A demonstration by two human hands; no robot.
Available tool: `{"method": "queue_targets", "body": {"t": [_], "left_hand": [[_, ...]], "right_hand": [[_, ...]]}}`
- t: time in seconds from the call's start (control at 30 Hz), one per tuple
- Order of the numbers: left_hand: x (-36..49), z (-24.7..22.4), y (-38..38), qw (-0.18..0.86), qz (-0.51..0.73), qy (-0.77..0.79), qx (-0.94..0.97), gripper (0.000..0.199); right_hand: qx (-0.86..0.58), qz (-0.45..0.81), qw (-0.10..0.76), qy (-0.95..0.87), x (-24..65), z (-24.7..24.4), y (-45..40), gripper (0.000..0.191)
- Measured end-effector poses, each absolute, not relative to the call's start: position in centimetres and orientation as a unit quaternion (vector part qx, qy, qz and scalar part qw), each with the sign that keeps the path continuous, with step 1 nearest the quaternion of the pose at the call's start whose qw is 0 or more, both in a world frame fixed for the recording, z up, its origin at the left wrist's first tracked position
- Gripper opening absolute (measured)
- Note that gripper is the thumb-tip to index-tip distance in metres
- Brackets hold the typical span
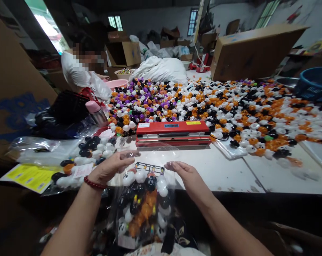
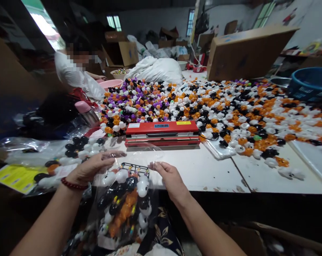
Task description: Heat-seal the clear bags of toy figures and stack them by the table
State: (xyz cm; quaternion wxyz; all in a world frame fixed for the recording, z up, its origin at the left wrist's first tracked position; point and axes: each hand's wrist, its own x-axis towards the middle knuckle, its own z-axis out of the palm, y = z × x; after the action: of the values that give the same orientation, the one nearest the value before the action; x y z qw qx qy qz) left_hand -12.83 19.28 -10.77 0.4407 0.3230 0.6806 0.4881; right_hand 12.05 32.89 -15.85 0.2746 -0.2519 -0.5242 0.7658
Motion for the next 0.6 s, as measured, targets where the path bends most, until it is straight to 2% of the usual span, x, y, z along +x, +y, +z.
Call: {"method": "queue_targets", "body": {"t": [0.1, 0.17, 0.3, 0.43, 0.6], "left_hand": [[-12.5, -11.7, 21.0, 0.466, 0.512, 0.659, 0.294, 0.033], [-12.4, -12.3, 22.2, 0.441, 0.56, 0.655, 0.252, 0.025], [-12.3, -13.3, 25.0, 0.443, 0.647, 0.601, 0.154, 0.018], [-11.8, -15.1, 28.5, 0.464, 0.66, 0.582, 0.101, 0.015], [-11.3, -18.6, 32.5, 0.373, 0.689, 0.616, 0.086, 0.013]], "right_hand": [[-0.235, 0.79, 0.313, -0.472, 11.7, -16.1, 33.5, 0.039], [-0.231, 0.808, 0.336, -0.425, 11.6, -16.7, 34.3, 0.038], [-0.253, 0.812, 0.362, -0.381, 11.6, -18.0, 37.4, 0.032], [-0.289, 0.807, 0.38, -0.347, 11.5, -19.3, 41.6, 0.03], [-0.403, 0.726, 0.418, -0.368, 10.7, -21.0, 46.2, 0.026]]}}
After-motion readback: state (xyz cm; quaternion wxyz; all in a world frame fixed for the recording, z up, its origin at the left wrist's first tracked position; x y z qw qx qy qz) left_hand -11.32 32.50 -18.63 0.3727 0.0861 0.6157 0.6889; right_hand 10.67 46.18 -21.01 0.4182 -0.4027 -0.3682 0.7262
